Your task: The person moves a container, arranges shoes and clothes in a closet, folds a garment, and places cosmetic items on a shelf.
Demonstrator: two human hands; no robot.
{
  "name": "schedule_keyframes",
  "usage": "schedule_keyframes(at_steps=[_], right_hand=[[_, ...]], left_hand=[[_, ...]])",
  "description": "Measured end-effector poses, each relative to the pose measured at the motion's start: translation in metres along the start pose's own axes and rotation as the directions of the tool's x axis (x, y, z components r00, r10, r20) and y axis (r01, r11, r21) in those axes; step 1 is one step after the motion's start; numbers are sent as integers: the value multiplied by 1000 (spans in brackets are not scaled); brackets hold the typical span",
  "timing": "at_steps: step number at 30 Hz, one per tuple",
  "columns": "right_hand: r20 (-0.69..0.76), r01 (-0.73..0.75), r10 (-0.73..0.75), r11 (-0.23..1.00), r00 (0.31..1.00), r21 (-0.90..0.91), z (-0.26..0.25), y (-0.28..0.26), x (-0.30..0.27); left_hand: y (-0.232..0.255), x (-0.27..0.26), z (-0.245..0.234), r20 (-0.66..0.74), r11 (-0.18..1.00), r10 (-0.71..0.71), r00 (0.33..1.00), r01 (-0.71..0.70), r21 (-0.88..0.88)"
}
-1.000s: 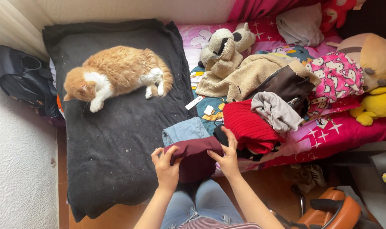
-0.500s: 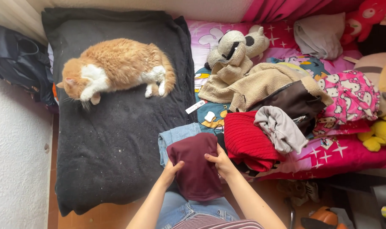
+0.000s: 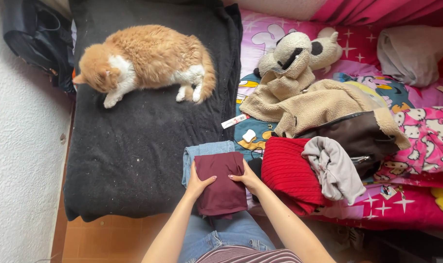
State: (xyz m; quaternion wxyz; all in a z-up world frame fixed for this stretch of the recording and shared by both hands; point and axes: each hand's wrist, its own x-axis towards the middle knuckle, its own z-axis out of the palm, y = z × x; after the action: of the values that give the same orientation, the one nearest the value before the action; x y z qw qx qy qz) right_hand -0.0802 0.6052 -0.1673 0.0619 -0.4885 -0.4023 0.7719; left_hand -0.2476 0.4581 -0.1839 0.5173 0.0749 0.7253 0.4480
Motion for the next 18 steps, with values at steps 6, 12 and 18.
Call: schedule_keyframes(at_steps=[6, 12, 18], right_hand=[[23, 90, -91, 857, 996, -508, -4, 3, 19], [167, 138, 21, 464, 986, -875, -3, 27, 19], [274, 262, -342, -84, 899, -962, 25, 47, 23]], left_hand=[[29, -19, 2, -53, 991, 46, 998, -39, 128], [-40, 11, 3, -32, 861, 10, 999, 8, 509], [-72, 10, -7, -297, 911, 267, 917, -140, 388]])
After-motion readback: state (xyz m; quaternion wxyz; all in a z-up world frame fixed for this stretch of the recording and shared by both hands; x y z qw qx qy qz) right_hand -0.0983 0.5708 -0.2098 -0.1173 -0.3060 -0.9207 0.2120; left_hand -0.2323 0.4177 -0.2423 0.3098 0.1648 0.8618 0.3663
